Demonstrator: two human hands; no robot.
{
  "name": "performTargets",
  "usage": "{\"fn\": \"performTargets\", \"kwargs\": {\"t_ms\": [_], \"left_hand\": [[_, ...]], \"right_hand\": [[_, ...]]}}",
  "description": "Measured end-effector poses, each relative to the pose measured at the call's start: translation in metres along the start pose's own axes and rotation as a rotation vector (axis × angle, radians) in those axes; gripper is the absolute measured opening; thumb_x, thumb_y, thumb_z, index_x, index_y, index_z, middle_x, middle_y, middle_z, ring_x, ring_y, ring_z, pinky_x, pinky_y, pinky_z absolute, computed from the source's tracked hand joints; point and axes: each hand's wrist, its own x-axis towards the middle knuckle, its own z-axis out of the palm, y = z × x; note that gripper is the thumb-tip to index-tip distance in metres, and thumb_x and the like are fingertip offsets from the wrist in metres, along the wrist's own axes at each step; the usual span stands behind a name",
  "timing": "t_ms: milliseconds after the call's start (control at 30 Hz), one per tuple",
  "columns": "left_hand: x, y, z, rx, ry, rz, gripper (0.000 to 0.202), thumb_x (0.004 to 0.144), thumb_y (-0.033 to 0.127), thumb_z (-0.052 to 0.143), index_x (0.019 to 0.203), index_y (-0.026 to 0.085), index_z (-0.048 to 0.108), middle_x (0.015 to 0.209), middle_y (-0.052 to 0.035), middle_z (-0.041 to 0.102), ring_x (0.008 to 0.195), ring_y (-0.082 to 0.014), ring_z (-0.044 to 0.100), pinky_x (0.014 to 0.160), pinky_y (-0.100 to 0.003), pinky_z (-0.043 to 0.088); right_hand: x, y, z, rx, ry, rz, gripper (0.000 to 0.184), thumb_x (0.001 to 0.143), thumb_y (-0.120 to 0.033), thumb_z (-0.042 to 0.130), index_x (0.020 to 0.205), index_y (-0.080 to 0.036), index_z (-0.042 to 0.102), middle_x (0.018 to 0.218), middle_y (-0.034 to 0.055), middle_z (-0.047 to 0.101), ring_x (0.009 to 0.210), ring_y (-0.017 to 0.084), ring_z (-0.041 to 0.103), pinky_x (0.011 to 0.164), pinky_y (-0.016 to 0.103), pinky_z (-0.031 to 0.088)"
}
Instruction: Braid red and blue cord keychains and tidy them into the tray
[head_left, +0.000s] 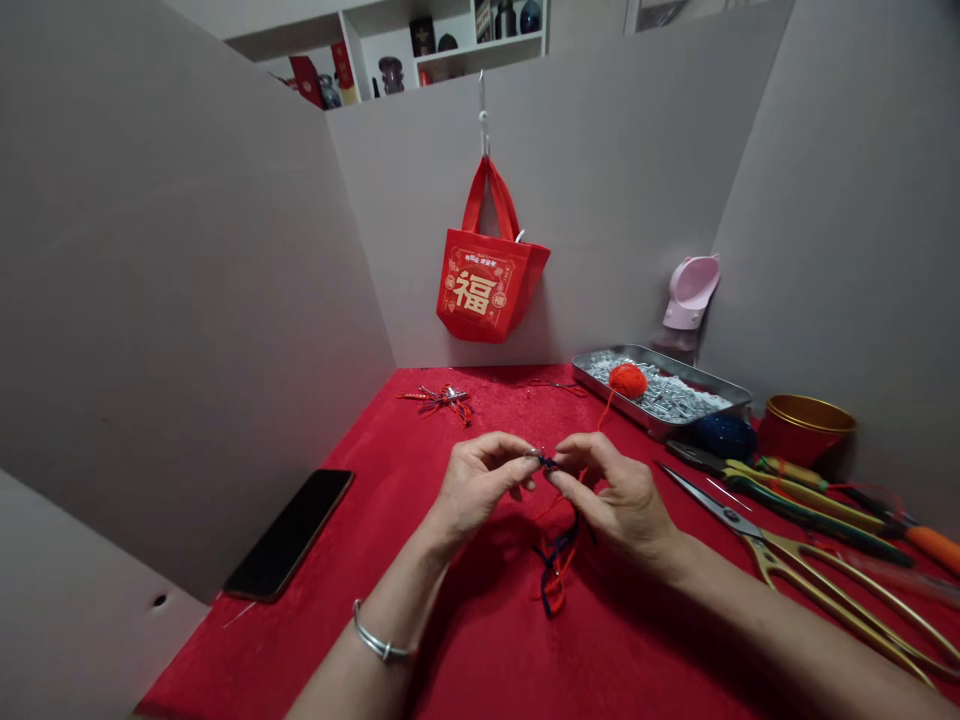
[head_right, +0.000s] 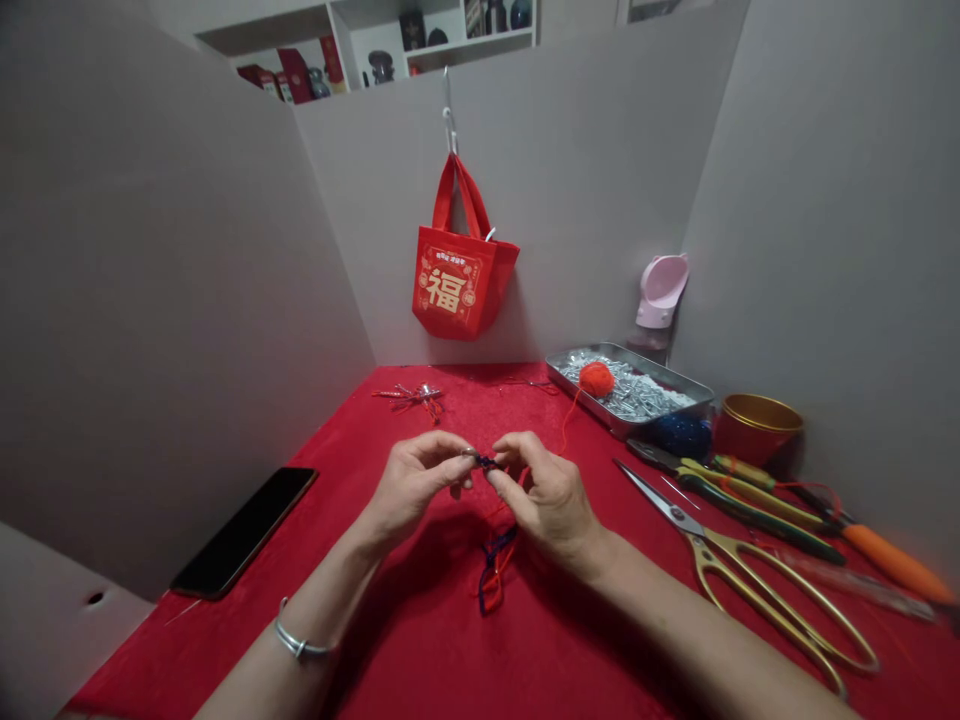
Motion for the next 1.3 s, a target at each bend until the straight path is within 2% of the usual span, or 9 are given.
{"fn": "performTargets", "kwargs": {"t_ms": [133,367,667,933,1000,1067,1167,1233,1300], "left_hand": [[-0.001,0.003,-0.002,-0.009,-0.016,0.010,0.016,0.068,0.026,0.067,0.075,0.013,0.063,0.066,-0.0036,0.062,0.059,-0.0116,0.056,0.053,-0.023,0.043],[-0.003,0.012,-0.001,-0.046,-0.046,0.075,0.005,0.067,0.016,0.066,0.070,0.013,0.064,0.073,-0.0058,0.065,0.065,-0.0127,0.058,0.062,-0.026,0.046],[-0.005,0.014,0.001,-0.068,-0.062,0.161,0.004,0.066,0.010,0.064,0.067,0.014,0.064,0.074,-0.0053,0.067,0.070,-0.0149,0.061,0.070,-0.032,0.050],[-0.006,0.014,0.001,-0.065,-0.054,0.141,0.004,0.067,0.009,0.062,0.068,0.013,0.064,0.070,-0.0047,0.066,0.065,-0.0130,0.059,0.064,-0.028,0.048],[-0.005,0.013,0.001,-0.062,-0.031,0.095,0.002,0.068,0.012,0.062,0.071,0.012,0.063,0.065,-0.0043,0.065,0.060,-0.0123,0.058,0.060,-0.027,0.047],[-0.002,0.010,0.002,-0.075,0.013,0.037,0.005,0.069,0.015,0.063,0.072,0.011,0.062,0.059,-0.0027,0.063,0.054,-0.0115,0.057,0.056,-0.026,0.046],[0.008,0.000,0.005,-0.174,0.099,-0.075,0.015,0.068,0.020,0.064,0.080,0.013,0.059,0.059,-0.0011,0.062,0.053,-0.0112,0.057,0.054,-0.024,0.045],[0.014,-0.010,0.007,-0.241,0.159,-0.185,0.023,0.069,0.025,0.064,0.088,0.014,0.056,0.069,-0.0031,0.064,0.057,-0.0112,0.058,0.054,-0.023,0.045],[0.017,-0.022,0.009,-0.242,0.165,-0.310,0.028,0.070,0.033,0.062,0.088,0.013,0.056,0.076,-0.0059,0.064,0.058,-0.0102,0.058,0.053,-0.022,0.043]], "right_hand": [[-0.001,0.002,-0.004,-0.129,0.084,-0.161,0.015,0.078,-0.018,0.055,0.092,-0.022,0.049,0.076,0.0028,0.061,0.061,0.013,0.057,0.057,0.026,0.048],[-0.001,-0.001,-0.014,-0.194,0.063,-0.448,0.021,0.076,-0.007,0.053,0.091,-0.021,0.053,0.084,0.0065,0.064,0.070,0.015,0.058,0.061,0.028,0.046],[-0.001,-0.005,-0.015,-0.341,0.136,-0.491,0.016,0.077,-0.012,0.054,0.081,-0.025,0.062,0.083,0.0052,0.068,0.069,0.013,0.059,0.058,0.025,0.045],[-0.004,0.001,-0.014,-0.333,0.114,-0.528,0.030,0.077,-0.008,0.054,0.096,-0.028,0.064,0.084,0.0049,0.067,0.070,0.013,0.057,0.058,0.025,0.045],[-0.004,-0.001,-0.012,-0.256,0.075,-0.472,0.032,0.077,-0.007,0.055,0.101,-0.026,0.063,0.084,0.0051,0.066,0.071,0.013,0.058,0.060,0.025,0.046],[-0.002,-0.004,-0.009,-0.118,0.006,-0.341,0.028,0.078,-0.010,0.054,0.101,-0.024,0.063,0.083,0.0052,0.065,0.073,0.014,0.058,0.064,0.026,0.048],[0.004,-0.007,-0.004,0.187,-0.025,0.072,0.017,0.078,-0.021,0.057,0.094,-0.021,0.063,0.079,0.0041,0.064,0.070,0.015,0.059,0.063,0.028,0.049],[0.008,-0.006,-0.001,0.423,0.010,0.406,0.022,0.073,-0.029,0.063,0.093,-0.019,0.061,0.071,0.0017,0.062,0.060,0.014,0.058,0.053,0.026,0.048],[0.012,-0.002,0.001,0.632,0.047,0.654,0.028,0.068,-0.032,0.067,0.091,-0.017,0.059,0.066,-0.0003,0.059,0.052,0.011,0.054,0.044,0.023,0.044]]}}
